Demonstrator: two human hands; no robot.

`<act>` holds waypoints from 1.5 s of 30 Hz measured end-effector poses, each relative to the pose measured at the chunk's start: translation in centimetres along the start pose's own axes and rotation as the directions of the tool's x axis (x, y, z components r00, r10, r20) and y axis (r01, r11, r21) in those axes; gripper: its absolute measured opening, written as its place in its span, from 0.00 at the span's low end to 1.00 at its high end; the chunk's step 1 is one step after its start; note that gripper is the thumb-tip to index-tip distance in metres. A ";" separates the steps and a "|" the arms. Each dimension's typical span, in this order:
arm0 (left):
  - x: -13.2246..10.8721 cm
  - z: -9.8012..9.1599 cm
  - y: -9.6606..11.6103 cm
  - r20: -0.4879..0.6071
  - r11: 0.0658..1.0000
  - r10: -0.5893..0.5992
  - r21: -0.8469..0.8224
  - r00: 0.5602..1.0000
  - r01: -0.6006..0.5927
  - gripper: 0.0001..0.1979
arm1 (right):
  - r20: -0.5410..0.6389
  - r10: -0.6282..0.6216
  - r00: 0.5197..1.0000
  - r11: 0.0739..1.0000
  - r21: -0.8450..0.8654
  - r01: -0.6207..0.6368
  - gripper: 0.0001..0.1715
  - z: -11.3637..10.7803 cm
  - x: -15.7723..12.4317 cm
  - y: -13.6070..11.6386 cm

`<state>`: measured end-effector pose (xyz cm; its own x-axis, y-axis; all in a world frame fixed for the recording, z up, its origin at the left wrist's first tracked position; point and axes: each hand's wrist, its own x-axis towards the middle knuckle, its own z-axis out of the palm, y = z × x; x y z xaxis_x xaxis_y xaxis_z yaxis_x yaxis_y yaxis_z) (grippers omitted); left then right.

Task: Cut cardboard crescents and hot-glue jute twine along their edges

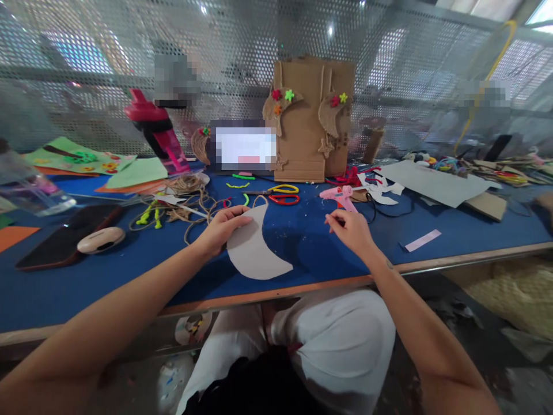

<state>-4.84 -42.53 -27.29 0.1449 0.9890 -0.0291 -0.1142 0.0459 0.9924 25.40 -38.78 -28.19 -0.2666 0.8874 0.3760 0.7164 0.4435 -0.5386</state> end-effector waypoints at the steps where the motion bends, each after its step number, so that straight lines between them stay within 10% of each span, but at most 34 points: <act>1: 0.1 0.0 0.1 -0.006 1.000 -0.009 -0.024 1.000 0.009 0.15 | 0.000 0.003 1.000 0.999 -0.034 -0.003 0.18 -0.3 -0.2 0.4; 15: 0.2 -0.7 0.9 0.045 0.991 -0.074 -0.108 0.996 0.079 0.14 | 0.312 -0.030 0.950 0.917 -0.370 0.151 0.20 8.6 13.6 -4.5; 23: -0.2 -0.5 1.1 0.090 0.992 -0.044 -0.114 0.995 0.054 0.18 | 0.304 0.078 0.950 0.966 -0.259 0.004 0.21 8.6 15.1 -6.2; 29: -0.2 -0.6 1.5 0.058 0.991 0.020 -0.132 0.998 -0.012 0.17 | 0.270 0.032 0.962 0.981 0.175 -0.082 0.22 4.6 11.5 -5.9; 35: -0.3 -0.4 1.1 0.114 0.989 0.062 -0.141 0.992 -0.046 0.14 | 0.324 -0.034 0.945 0.783 0.596 -0.176 0.42 -0.2 2.4 -5.8; 39: -0.7 -0.1 0.9 0.136 0.990 0.064 -0.137 0.989 -0.046 0.14 | 0.440 -0.053 0.896 0.532 0.772 -0.348 0.42 0.2 -2.6 -5.2; 45: -1.1 0.1 0.8 0.140 0.989 0.085 -0.135 0.986 -0.066 0.13 | 0.609 -0.115 0.785 0.441 0.739 -0.509 0.29 3.1 -5.5 -3.8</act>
<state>-5.02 -43.62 -26.49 0.2711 0.9598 0.0729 -0.2556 -0.0012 0.9668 22.13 -45.00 -30.54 -0.6842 0.7221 -0.1027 -0.0246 -0.1635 -0.9862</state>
